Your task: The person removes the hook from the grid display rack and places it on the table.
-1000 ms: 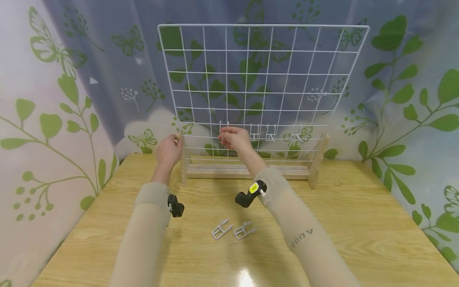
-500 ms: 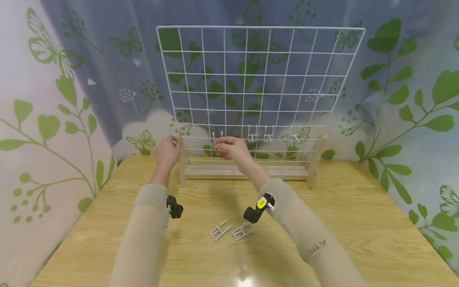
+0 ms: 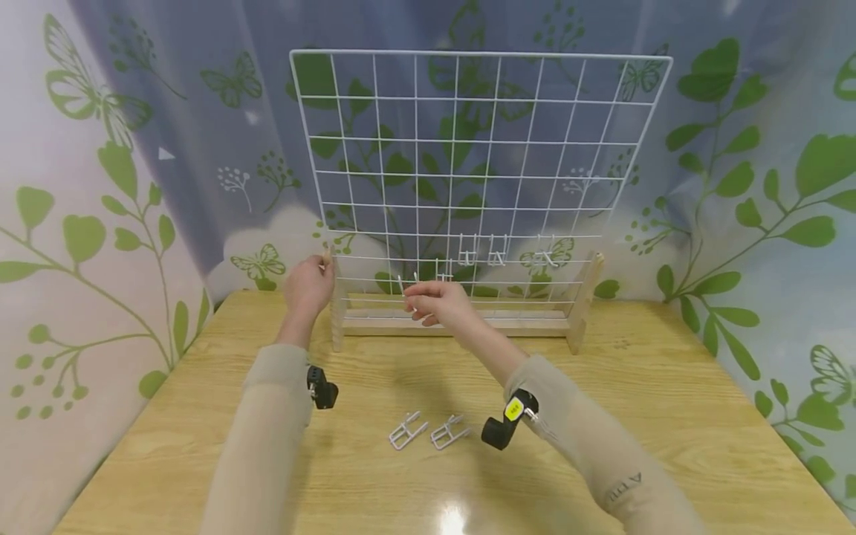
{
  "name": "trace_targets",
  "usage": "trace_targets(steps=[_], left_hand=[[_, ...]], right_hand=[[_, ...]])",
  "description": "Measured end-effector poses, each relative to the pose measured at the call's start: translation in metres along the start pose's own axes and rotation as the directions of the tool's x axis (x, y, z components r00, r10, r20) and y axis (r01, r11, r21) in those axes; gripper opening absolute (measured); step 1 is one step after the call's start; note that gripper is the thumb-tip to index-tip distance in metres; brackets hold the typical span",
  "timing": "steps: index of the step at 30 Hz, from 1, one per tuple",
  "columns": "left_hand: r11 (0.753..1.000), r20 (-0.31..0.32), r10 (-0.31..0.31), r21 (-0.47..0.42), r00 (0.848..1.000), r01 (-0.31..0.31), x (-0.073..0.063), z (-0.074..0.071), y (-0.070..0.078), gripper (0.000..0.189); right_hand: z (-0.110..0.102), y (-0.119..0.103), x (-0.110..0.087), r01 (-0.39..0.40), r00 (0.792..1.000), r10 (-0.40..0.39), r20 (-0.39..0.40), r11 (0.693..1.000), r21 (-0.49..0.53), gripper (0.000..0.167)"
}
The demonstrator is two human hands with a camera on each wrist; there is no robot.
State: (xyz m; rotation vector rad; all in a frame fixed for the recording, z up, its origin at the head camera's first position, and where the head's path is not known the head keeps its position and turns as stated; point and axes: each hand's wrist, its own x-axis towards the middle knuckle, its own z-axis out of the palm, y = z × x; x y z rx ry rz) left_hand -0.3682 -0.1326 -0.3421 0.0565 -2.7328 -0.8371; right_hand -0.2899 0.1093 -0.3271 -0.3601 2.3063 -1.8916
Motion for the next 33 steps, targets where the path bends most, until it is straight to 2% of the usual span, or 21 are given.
trace_targets(steps=[7, 14, 24, 33], left_hand=[[1.0, -0.004, 0.013, 0.014, 1.0, -0.013, 0.001, 0.0, 0.001, 0.037], [1.0, -0.004, -0.009, 0.012, 1.0, 0.009, 0.0, 0.001, 0.0, 0.036], [0.999, -0.027, -0.031, -0.012, 0.999, 0.03, 0.001, -0.001, 0.002, 0.037], [1.0, -0.023, -0.026, -0.003, 0.999, 0.026, 0.004, 0.001, 0.001, 0.038]], right_hand=[[-0.01, 0.017, -0.013, -0.036, 0.999, 0.036, -0.002, 0.999, -0.011, 0.029], [-0.024, 0.038, -0.026, -0.055, 0.998, 0.055, -0.005, 0.998, -0.034, 0.028], [-0.05, 0.054, -0.044, -0.064, 0.998, 0.063, -0.022, 0.996, -0.06, 0.031], [-0.071, 0.072, -0.065, -0.124, 0.992, 0.123, -0.015, 0.991, -0.049, 0.033]])
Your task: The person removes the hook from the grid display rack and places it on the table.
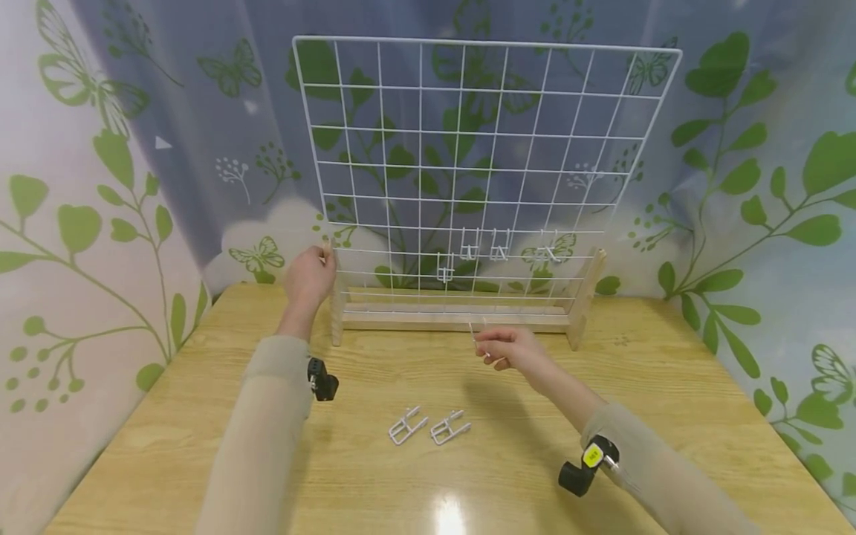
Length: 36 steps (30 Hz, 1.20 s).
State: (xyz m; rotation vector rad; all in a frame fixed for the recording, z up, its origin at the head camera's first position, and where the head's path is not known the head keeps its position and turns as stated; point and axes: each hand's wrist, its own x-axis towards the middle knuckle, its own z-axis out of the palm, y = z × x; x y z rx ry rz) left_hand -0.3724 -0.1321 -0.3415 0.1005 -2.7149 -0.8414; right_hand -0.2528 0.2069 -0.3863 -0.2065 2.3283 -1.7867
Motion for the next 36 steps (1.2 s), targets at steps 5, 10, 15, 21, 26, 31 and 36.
trace_targets(steps=[5, 10, 15, 21, 26, 31, 36], left_hand=[[1.0, -0.007, -0.001, 0.001, 1.0, 0.001, 0.0, 0.001, 0.0, 0.037], [1.0, -0.015, 0.005, -0.002, 1.0, -0.005, 0.0, 0.0, 0.0, 0.036], [1.0, -0.007, 0.008, -0.004, 1.0, -0.008, 0.0, 0.0, -0.001, 0.036], [1.0, 0.001, 0.008, -0.005, 1.0, -0.008, -0.002, 0.0, 0.0, 0.037], [1.0, 0.01, 0.008, -0.013, 1.0, -0.007, -0.003, -0.002, 0.001, 0.037], [1.0, 0.017, 0.006, -0.023, 1.0, -0.006, -0.003, -0.002, 0.001, 0.036], [1.0, 0.019, 0.011, -0.021, 1.0, -0.011, -0.004, -0.002, 0.002, 0.037]], right_hand=[[-0.007, 0.011, -0.013, -0.038, 0.999, 0.038, 0.014, 0.999, 0.026, 0.031], [-0.009, 0.021, -0.026, -0.064, 0.997, 0.061, 0.048, 0.996, 0.056, 0.027], [-0.007, 0.032, -0.038, -0.079, 0.992, 0.075, 0.101, 0.996, 0.04, 0.028], [-0.006, 0.039, -0.049, -0.106, 0.984, 0.1, 0.15, 0.994, 0.029, 0.029], [-0.007, 0.043, -0.059, -0.127, 0.974, 0.117, 0.193, 0.991, 0.042, 0.031], [-0.006, 0.047, -0.065, -0.13, 0.968, 0.115, 0.224, 0.99, 0.053, 0.032], [-0.003, 0.052, -0.069, -0.169, 0.962, 0.15, 0.227, 0.984, 0.064, 0.03]])
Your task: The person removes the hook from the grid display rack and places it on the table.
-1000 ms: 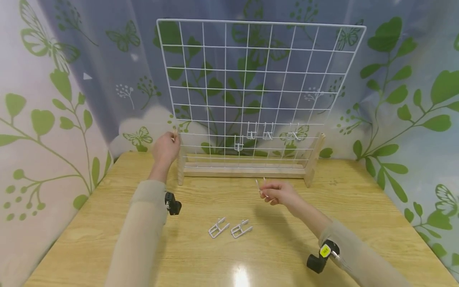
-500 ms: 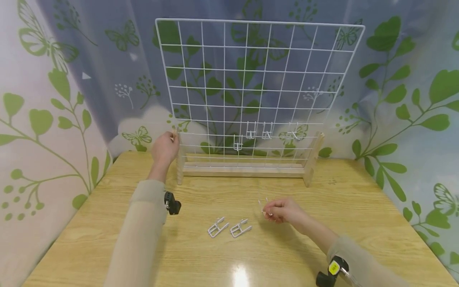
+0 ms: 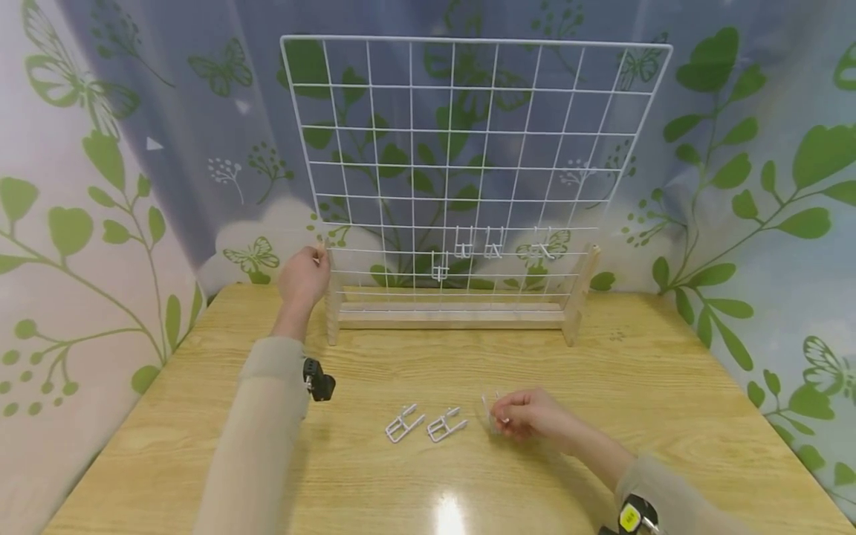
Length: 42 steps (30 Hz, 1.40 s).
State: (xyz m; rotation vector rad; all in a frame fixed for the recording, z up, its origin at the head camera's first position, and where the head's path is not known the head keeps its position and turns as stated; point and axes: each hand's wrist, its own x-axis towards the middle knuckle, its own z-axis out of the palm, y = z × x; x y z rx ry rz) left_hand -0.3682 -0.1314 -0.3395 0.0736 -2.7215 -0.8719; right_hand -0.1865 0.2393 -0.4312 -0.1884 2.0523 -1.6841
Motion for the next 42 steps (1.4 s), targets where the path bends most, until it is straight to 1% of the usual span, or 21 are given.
trace_targets(steps=[6, 15, 25, 28, 33, 38, 42], left_hand=[[1.0, -0.005, -0.002, 0.004, 1.0, 0.002, 0.0, 0.001, -0.001, 0.038], [1.0, 0.003, -0.003, 0.02, 1.0, 0.003, 0.002, 0.002, -0.002, 0.038], [1.0, 0.007, -0.003, 0.015, 1.0, 0.003, 0.002, 0.0, -0.002, 0.036], [1.0, 0.005, -0.002, 0.013, 1.0, 0.002, 0.001, 0.0, -0.001, 0.036], [1.0, 0.009, -0.006, 0.006, 1.0, 0.006, 0.001, 0.0, 0.0, 0.036], [1.0, 0.009, -0.007, 0.0, 1.0, 0.007, 0.001, 0.0, -0.001, 0.036], [1.0, 0.008, -0.002, 0.001, 1.0, 0.002, 0.001, -0.001, 0.0, 0.036]], right_hand=[[0.006, 0.005, 0.001, -0.04, 0.999, 0.04, 0.01, 0.999, 0.012, 0.03], [0.007, 0.006, 0.008, -0.069, 0.997, 0.07, -0.018, 0.996, 0.056, 0.028], [0.007, 0.006, 0.009, -0.06, 0.998, 0.061, -0.015, 0.995, 0.08, 0.028], [0.005, 0.005, 0.01, -0.052, 0.998, 0.055, -0.033, 0.996, 0.067, 0.028], [-0.001, 0.0, 0.012, -0.009, 0.997, 0.009, -0.071, 1.0, 0.006, 0.032], [-0.008, -0.009, 0.014, 0.02, 0.995, -0.028, -0.096, 0.996, -0.082, 0.034], [-0.013, -0.018, 0.017, 0.035, 0.992, -0.048, -0.113, 0.993, -0.111, 0.035]])
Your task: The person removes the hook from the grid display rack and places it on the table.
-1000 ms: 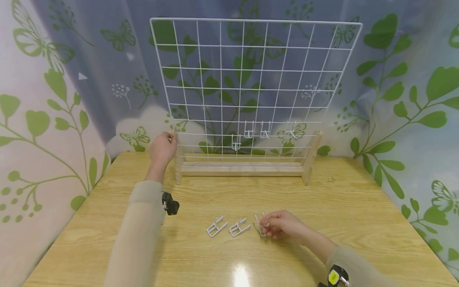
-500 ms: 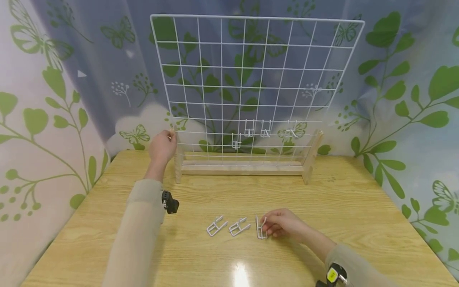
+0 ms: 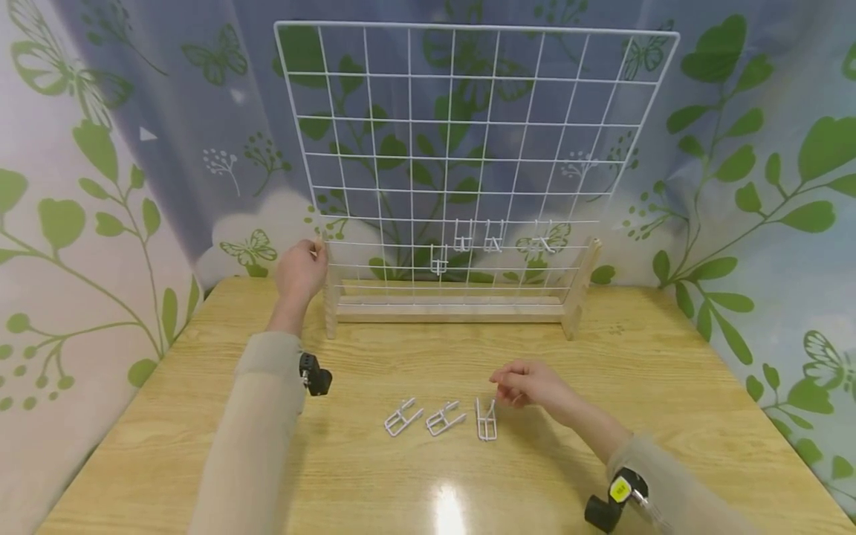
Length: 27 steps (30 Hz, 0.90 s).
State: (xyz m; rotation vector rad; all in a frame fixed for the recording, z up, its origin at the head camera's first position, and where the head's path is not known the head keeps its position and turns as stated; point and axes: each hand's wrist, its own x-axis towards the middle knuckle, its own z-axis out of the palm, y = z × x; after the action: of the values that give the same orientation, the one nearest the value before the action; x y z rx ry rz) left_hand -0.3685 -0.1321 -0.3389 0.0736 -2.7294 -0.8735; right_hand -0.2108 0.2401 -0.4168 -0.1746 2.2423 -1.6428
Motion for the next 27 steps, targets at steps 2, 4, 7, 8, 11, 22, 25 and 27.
trace_targets(steps=[2, 4, 7, 8, 11, 22, 25, 27], left_hand=[[1.0, 0.0, 0.002, -0.001, 1.0, -0.002, 0.0, -0.001, 0.0, 0.036], [1.0, 0.002, 0.007, 0.001, 1.0, -0.007, -0.001, -0.001, 0.0, 0.036], [1.0, 0.005, 0.013, 0.004, 1.0, -0.013, -0.001, -0.001, 0.001, 0.037], [1.0, 0.004, 0.015, 0.006, 1.0, -0.015, -0.002, -0.001, 0.001, 0.037], [1.0, 0.001, 0.017, 0.011, 1.0, -0.017, -0.002, -0.001, 0.0, 0.037], [1.0, -0.001, 0.015, 0.024, 1.0, -0.015, -0.001, -0.001, -0.001, 0.037], [1.0, -0.002, 0.012, 0.023, 1.0, -0.012, -0.001, 0.0, -0.001, 0.037], [1.0, -0.006, 0.013, 0.027, 1.0, -0.013, -0.001, -0.001, 0.0, 0.038]], right_hand=[[-0.002, -0.006, 0.003, 0.002, 1.0, -0.002, -0.011, 1.0, 0.001, 0.036], [-0.005, -0.012, 0.006, 0.01, 1.0, -0.01, -0.027, 1.0, 0.007, 0.037], [-0.01, -0.023, 0.01, 0.028, 0.998, -0.027, -0.05, 1.0, 0.011, 0.037], [-0.012, -0.027, 0.012, 0.037, 0.998, -0.036, -0.059, 0.999, 0.015, 0.037], [-0.016, -0.038, 0.016, 0.069, 0.993, -0.068, -0.095, 0.998, 0.003, 0.035], [-0.025, -0.074, 0.028, 0.138, 0.971, -0.143, -0.193, 0.99, -0.034, 0.034], [-0.026, -0.081, 0.033, 0.149, 0.965, -0.152, -0.214, 0.988, -0.032, 0.034], [-0.025, -0.086, 0.036, 0.149, 0.961, -0.153, -0.231, 0.988, -0.032, 0.034]])
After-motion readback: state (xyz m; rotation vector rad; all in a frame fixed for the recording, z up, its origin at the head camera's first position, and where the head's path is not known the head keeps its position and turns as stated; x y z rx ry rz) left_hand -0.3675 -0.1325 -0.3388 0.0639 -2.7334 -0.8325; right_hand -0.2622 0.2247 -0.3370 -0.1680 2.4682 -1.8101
